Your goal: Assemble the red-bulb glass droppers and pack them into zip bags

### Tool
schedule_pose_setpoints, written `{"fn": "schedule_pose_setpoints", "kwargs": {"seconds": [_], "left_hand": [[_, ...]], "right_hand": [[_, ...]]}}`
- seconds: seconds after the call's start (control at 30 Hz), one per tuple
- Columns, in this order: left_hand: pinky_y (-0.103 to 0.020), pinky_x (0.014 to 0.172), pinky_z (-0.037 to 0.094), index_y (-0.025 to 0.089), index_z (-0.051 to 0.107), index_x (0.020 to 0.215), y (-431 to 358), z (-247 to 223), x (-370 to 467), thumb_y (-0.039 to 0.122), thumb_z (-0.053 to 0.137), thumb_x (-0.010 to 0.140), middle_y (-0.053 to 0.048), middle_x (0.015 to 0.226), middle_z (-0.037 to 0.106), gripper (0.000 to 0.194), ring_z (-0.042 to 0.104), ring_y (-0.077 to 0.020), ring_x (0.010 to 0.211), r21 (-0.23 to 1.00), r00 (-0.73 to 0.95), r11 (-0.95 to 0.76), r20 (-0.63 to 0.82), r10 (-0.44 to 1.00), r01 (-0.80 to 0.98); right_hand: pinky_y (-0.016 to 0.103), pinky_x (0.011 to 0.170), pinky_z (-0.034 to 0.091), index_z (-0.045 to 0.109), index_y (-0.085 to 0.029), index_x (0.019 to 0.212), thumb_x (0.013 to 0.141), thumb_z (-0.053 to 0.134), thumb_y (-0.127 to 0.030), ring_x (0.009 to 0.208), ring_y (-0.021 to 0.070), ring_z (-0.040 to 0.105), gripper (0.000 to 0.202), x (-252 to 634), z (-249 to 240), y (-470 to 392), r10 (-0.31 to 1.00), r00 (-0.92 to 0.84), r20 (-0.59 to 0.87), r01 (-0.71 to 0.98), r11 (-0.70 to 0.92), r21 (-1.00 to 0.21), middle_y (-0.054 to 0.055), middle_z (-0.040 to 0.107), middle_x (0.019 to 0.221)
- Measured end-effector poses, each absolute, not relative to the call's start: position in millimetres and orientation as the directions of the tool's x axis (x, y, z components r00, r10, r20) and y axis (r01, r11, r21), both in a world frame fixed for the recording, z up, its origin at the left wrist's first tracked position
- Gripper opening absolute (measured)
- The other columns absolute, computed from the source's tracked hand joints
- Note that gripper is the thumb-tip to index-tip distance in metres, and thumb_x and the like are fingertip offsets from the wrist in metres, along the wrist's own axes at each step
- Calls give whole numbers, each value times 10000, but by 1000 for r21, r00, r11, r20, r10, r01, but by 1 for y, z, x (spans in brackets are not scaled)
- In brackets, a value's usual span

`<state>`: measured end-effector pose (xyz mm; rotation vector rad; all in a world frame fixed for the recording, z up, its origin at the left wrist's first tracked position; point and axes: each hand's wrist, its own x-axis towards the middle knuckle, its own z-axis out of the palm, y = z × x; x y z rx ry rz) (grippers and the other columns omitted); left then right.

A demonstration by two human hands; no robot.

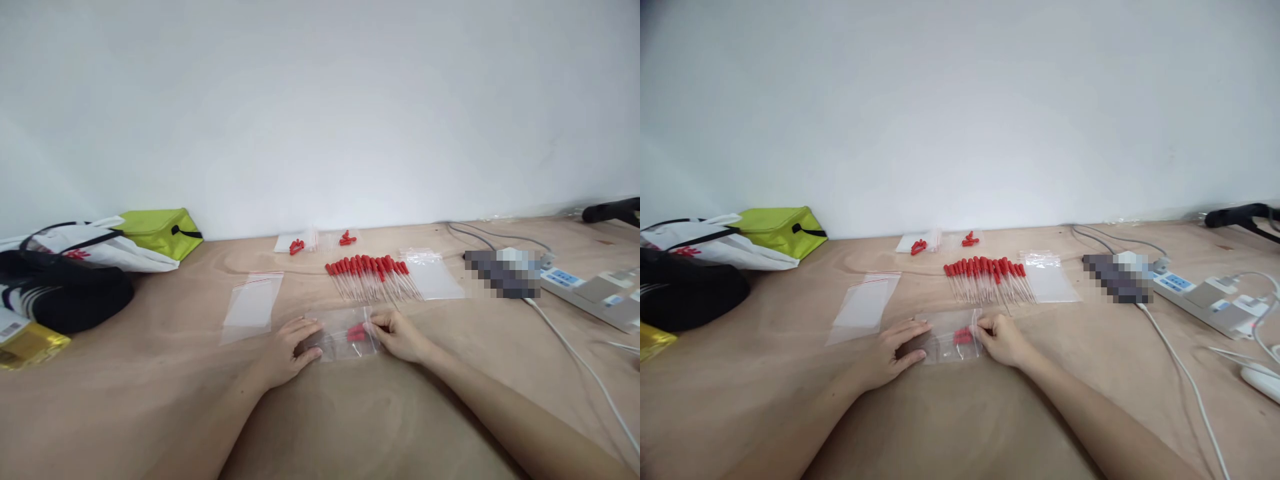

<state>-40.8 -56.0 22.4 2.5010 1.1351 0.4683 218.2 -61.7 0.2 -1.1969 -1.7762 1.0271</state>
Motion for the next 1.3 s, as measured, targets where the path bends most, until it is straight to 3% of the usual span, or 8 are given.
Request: {"fn": "schedule_pose_setpoints", "kwargs": {"seconds": [0.1,0.23,0.37,0.6,0.77,0.9,1.0,1.3], "left_hand": [[-409,1009,312,255,514,1180,-54,22,-41,311,498,828,-35,1197,555,357,474,-192,1131,432,676,-666,156,720,608],[-426,1008,302,306,554,1132,-53,22,-42,289,474,850,-16,1229,525,293,450,-197,1154,406,724,-700,122,679,588],[-430,1001,312,297,565,1122,-53,22,-41,283,485,844,-21,1223,527,290,439,-207,1160,403,718,-697,127,684,593],[-420,1002,314,275,547,1146,-54,19,-41,279,489,843,-25,1210,538,308,444,-204,1152,395,722,-716,166,672,576],[-426,1005,310,256,526,1171,-53,20,-41,280,470,856,-29,1206,547,320,440,-204,1159,386,733,-717,136,667,580],[-424,1007,309,255,519,1179,-53,22,-41,278,469,857,-30,1215,540,326,433,-203,1167,377,735,-720,134,665,583],[-428,1012,299,261,503,1194,-53,21,-42,275,461,861,-29,1232,526,335,430,-201,1170,376,735,-719,128,665,585],[-418,1004,311,272,508,1188,-52,20,-43,290,464,859,-24,1233,522,332,424,-201,1173,389,728,-713,139,671,583]], "right_hand": [[259,548,417,608,-192,594,734,508,-325,586,153,542,218,234,5,-44,969,-198,145,448,221,-866,-5,612,606],[280,608,411,567,-174,690,674,537,-270,630,169,545,102,254,16,-4,913,290,287,674,18,-739,40,617,709],[302,678,409,518,-135,938,648,555,-252,788,223,563,315,260,21,29,861,459,219,675,-177,-717,97,620,816],[334,691,409,475,-111,1016,624,557,-175,815,261,567,406,259,19,45,859,494,138,622,-237,-746,127,612,804],[287,669,423,422,-118,1075,713,471,-206,746,191,572,375,265,33,33,858,481,181,568,-148,-810,61,590,751],[237,494,411,438,-179,945,763,428,-306,505,114,503,222,265,24,-3,914,359,189,276,90,-957,-39,484,613],[229,454,411,375,-224,984,736,499,-357,459,92,474,308,259,5,-30,900,380,214,41,215,-976,-79,428,612],[252,485,477,338,-250,949,699,576,-414,533,80,520,383,228,-7,-52,893,422,156,-127,228,-965,-61,423,777]]}}
